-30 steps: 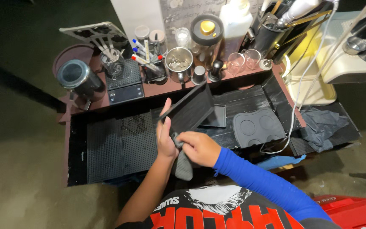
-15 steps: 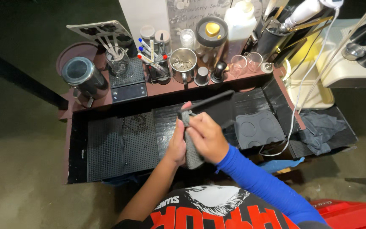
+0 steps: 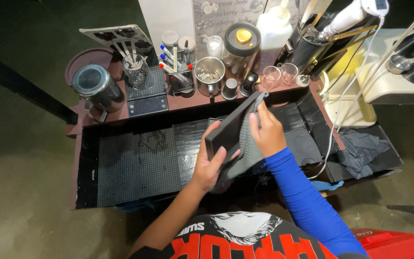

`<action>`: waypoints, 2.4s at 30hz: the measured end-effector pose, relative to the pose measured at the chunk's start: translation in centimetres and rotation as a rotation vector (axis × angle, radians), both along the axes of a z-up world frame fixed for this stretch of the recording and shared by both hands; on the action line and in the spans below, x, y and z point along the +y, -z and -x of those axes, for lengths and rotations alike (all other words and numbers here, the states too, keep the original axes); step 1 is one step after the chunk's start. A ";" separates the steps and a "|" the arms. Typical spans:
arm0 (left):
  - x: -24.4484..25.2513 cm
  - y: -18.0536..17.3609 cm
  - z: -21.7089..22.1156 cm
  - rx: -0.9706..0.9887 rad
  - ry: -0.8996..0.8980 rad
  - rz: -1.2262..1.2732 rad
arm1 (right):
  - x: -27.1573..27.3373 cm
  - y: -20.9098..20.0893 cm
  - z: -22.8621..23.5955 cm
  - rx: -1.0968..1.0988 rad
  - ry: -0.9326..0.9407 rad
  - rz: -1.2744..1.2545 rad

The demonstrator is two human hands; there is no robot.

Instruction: The person wipes several small black rectangular trays with a gray cloth on a cluttered workbench. They also wipe a metal cup and a small metal scoop, then place the cleaned items back on the bench.

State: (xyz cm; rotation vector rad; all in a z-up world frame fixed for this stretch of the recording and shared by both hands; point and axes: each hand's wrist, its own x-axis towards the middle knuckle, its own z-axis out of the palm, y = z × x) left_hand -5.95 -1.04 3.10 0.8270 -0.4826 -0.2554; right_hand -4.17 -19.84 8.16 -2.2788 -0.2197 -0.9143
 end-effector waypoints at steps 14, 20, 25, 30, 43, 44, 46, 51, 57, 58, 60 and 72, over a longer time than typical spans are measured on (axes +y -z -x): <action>1.9 0.1 -2.5 -0.068 -0.024 0.104 | 1.8 2.4 1.9 0.190 -0.041 -0.100; 0.9 1.9 -2.7 -0.025 -0.097 0.089 | 4.5 2.3 4.1 -0.021 -0.537 0.209; -0.3 2.1 -1.7 0.133 -0.023 0.214 | 5.7 1.7 4.3 -0.040 -0.357 0.093; -0.4 2.4 -0.2 0.436 0.015 0.162 | 3.8 0.7 1.5 -0.014 -0.059 0.038; 0.5 1.0 -1.0 0.366 -0.015 0.274 | 3.2 4.0 2.0 0.099 0.015 0.515; 0.8 0.9 -0.9 0.355 -0.025 0.268 | 2.3 4.1 1.6 0.147 0.091 0.492; 1.2 1.1 -0.8 0.332 -0.046 0.257 | 0.8 4.7 1.0 0.065 0.066 0.445; 1.3 2.2 -1.9 0.339 -0.099 0.258 | 1.9 7.4 1.1 -0.097 -0.037 0.332; -0.1 3.2 -2.8 -0.350 -0.552 -0.486 | 1.1 4.8 1.6 -0.027 0.052 -0.586; 0.2 3.0 -2.7 -0.496 -0.570 -0.549 | 0.6 3.6 1.7 -0.174 0.033 -0.666; 1.2 2.5 -2.2 -0.786 -0.595 -0.674 | 0.8 1.5 2.9 -0.337 -0.024 -0.365; 6.5 -3.3 -4.1 -1.126 -0.645 -0.696 | -6.0 2.2 1.2 -0.212 -0.328 0.455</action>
